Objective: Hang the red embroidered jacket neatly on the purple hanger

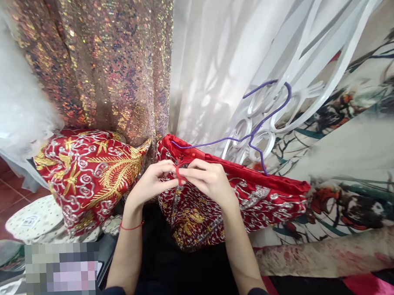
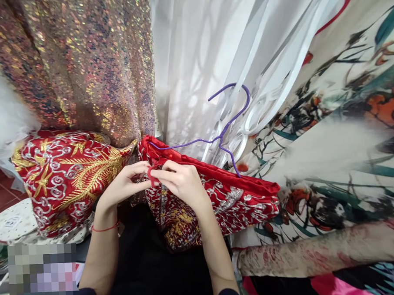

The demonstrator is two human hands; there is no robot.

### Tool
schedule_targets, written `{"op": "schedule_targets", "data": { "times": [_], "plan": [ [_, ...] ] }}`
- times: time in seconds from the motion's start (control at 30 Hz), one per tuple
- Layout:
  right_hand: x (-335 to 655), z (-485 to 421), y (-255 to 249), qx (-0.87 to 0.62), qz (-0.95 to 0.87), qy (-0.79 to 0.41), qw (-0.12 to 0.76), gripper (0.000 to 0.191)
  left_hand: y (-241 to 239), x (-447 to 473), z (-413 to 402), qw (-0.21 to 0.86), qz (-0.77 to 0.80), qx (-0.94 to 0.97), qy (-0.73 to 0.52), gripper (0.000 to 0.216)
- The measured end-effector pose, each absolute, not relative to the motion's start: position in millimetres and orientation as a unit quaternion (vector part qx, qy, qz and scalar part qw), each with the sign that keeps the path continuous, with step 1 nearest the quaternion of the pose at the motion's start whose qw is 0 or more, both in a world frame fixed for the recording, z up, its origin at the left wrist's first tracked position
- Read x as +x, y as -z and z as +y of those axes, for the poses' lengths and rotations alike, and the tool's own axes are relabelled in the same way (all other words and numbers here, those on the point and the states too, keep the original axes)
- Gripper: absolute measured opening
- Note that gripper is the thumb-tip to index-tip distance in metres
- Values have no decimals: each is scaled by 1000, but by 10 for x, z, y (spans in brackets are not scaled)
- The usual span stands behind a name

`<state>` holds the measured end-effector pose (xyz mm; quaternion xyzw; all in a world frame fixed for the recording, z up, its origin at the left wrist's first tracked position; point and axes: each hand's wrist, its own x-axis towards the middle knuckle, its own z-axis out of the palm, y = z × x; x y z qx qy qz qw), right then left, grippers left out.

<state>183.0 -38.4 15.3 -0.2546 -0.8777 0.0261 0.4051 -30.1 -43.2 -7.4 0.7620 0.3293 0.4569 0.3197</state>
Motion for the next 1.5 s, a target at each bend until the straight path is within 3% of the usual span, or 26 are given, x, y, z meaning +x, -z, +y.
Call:
{"op": "schedule_targets", "data": {
  "times": [0.17, 0.4, 0.57, 0.77, 0.87, 1.1, 1.5],
  "plan": [
    [1842, -345, -219, -226, -897, 141, 353, 29, 33, -335, -401, 354, 325, 767, -425, 25],
    [1706, -304, -76, -229, -869, 172, 403, 22, 253, -166, -369, 433, 336, 589, -593, 28],
    [1693, -260, 48, -289, -831, 148, 452, 20, 318, -83, -336, 354, 358, 585, -637, 28],
    [1824, -250, 90, -401, -779, 159, 455, 21, 379, -111, -176, 97, 503, 585, -629, 23],
    [1861, -261, 87, -416, -768, 202, 443, 22, 402, -113, -76, 35, 528, 577, -622, 25],
    [1915, -279, 84, -430, -756, 262, 419, 22, 367, -118, 86, -33, 560, 541, -627, 29],
    [2032, -354, 30, -444, -741, 278, 421, 23, 368, -179, 147, -29, 506, 543, -670, 23]
  ]
}}
